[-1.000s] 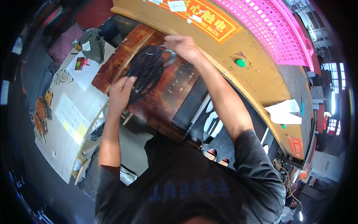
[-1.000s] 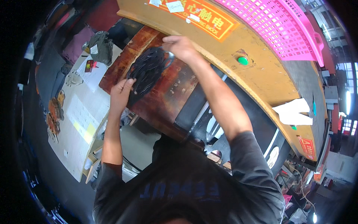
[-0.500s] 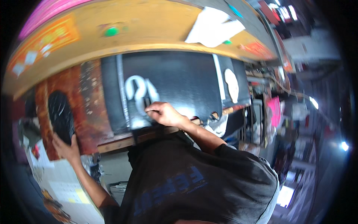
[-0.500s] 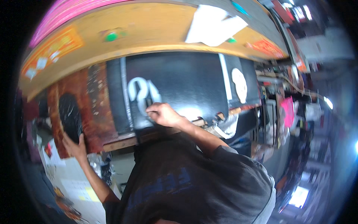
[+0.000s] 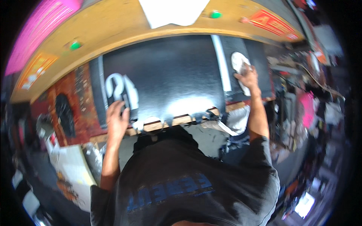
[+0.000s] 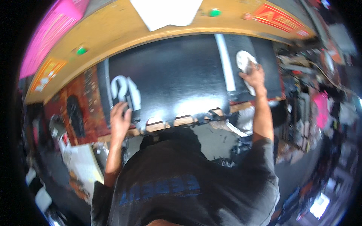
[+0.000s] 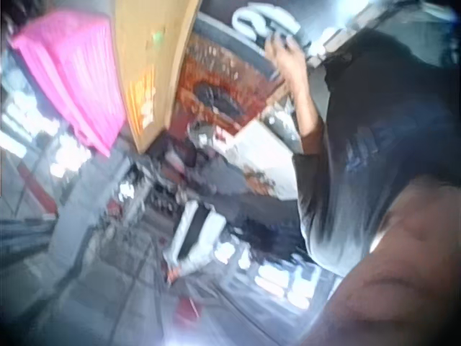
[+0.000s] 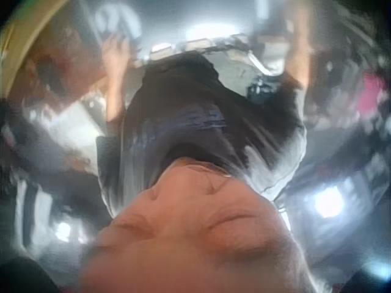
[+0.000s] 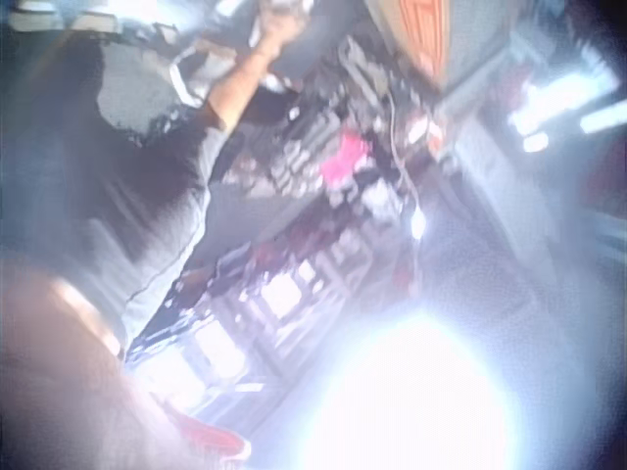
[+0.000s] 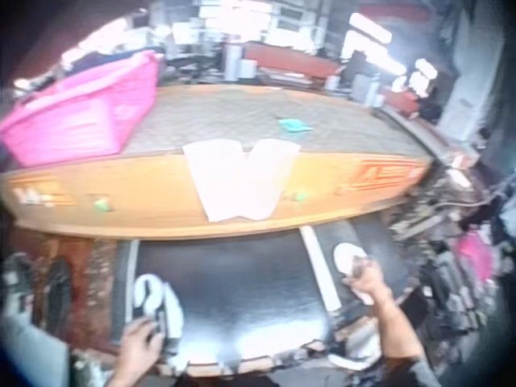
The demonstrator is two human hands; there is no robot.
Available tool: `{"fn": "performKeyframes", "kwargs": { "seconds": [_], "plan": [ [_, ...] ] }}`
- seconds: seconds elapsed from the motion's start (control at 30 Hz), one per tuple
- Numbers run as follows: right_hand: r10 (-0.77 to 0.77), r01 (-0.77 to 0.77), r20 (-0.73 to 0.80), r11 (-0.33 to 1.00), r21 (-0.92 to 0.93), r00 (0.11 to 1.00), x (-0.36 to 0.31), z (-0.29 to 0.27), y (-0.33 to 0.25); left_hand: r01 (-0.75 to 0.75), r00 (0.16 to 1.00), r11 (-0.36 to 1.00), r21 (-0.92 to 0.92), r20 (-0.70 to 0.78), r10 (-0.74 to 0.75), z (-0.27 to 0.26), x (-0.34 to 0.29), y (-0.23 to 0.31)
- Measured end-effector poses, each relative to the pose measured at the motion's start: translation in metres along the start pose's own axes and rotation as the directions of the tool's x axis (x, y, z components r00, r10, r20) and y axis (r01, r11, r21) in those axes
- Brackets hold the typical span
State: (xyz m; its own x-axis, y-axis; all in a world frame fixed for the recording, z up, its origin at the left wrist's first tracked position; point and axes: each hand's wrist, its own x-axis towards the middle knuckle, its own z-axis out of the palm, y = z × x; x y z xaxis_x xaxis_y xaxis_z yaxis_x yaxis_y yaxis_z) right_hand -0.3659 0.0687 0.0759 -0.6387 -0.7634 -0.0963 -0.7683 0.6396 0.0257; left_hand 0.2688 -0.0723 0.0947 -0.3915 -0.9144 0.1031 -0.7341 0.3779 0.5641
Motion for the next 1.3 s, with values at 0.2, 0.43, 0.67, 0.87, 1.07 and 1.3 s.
{"fn": "performKeyframes", "kwargs": {
  "seconds": [0.2,0.43,0.67,0.87,1.07,1.3],
  "plan": [
    [0.181,-0.189,0.068,0.970,0.154,0.981,0.018,0.006,-0.006,0.415,0.899,0.908,0.045,0.132,-0.418,0.016,0.019,0.041],
    [0.024,-0.099,0.153,0.856,0.507,0.988,-0.075,-0.007,-0.039,0.507,0.816,0.851,0.135,0.241,-0.525,0.020,0.002,0.060],
    [-0.036,-0.359,0.403,0.383,0.851,0.915,-0.152,0.025,-0.067,0.513,0.814,0.858,0.020,0.306,-0.494,0.026,0.003,0.045],
    [-0.062,-0.233,0.331,0.591,0.773,0.942,-0.086,0.014,-0.077,0.308,0.944,0.948,0.078,0.102,-0.315,0.035,0.058,0.048],
    [0.002,0.029,-0.136,0.974,0.225,0.991,-0.023,-0.020,-0.021,0.141,0.987,0.982,0.122,0.058,-0.149,0.029,0.025,0.041],
    [-0.020,-0.008,0.139,0.980,0.198,0.990,0.036,0.001,0.007,0.012,1.000,0.996,0.091,-0.022,-0.010,0.042,0.000,0.030]
  ]
}}
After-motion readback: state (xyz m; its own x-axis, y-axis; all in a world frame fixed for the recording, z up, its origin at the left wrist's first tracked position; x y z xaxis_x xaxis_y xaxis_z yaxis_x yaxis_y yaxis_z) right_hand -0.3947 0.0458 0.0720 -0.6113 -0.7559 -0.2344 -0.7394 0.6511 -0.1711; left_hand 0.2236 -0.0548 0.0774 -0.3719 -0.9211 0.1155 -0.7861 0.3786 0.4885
